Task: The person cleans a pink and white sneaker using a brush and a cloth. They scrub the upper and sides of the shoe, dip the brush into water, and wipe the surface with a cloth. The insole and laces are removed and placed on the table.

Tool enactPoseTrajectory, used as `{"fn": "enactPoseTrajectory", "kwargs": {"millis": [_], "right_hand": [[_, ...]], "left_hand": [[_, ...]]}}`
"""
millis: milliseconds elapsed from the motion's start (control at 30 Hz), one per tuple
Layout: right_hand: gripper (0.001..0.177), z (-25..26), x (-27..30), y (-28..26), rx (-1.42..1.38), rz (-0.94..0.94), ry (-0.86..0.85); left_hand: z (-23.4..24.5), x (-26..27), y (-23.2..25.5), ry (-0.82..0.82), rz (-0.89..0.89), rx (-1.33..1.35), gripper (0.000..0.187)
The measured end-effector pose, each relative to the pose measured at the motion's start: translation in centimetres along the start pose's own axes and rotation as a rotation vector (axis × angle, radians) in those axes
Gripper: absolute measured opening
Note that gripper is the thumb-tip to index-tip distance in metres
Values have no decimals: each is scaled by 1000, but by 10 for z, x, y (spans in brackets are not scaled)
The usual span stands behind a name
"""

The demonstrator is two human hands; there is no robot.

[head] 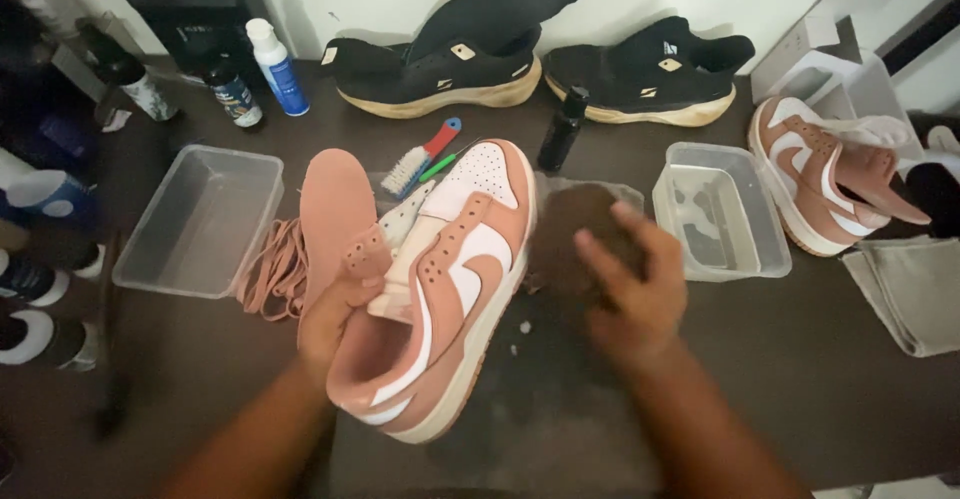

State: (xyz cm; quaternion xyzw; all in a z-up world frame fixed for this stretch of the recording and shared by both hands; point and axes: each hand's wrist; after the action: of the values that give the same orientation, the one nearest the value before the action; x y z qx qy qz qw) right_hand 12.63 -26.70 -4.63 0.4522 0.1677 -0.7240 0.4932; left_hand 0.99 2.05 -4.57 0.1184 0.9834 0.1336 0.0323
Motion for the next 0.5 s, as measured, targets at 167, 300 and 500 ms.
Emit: {"fn": "enactPoseTrajectory", "kwargs": {"millis": [167,300,500], "right_hand": [[60,8,36,2,-138,-911,149],[69,5,14,3,-1099,-891,607],[63,8,17,9,-1168,-981,393]], "left_hand": [[20,3,-3,9,68,-304,50],[47,1,-6,145,139,-361,60],[37,2,-7,158,154,-439,77]]}}
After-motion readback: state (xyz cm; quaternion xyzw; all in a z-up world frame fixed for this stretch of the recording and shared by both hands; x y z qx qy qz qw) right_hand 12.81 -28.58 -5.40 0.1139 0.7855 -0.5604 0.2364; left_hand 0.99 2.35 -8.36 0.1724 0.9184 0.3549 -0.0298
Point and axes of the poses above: each hand's wrist, its own x-axis away from the middle knuckle, its own z-axis out of the back of the hand, y = z × x, and after that the axes turned 7 degrees about z, right-handed
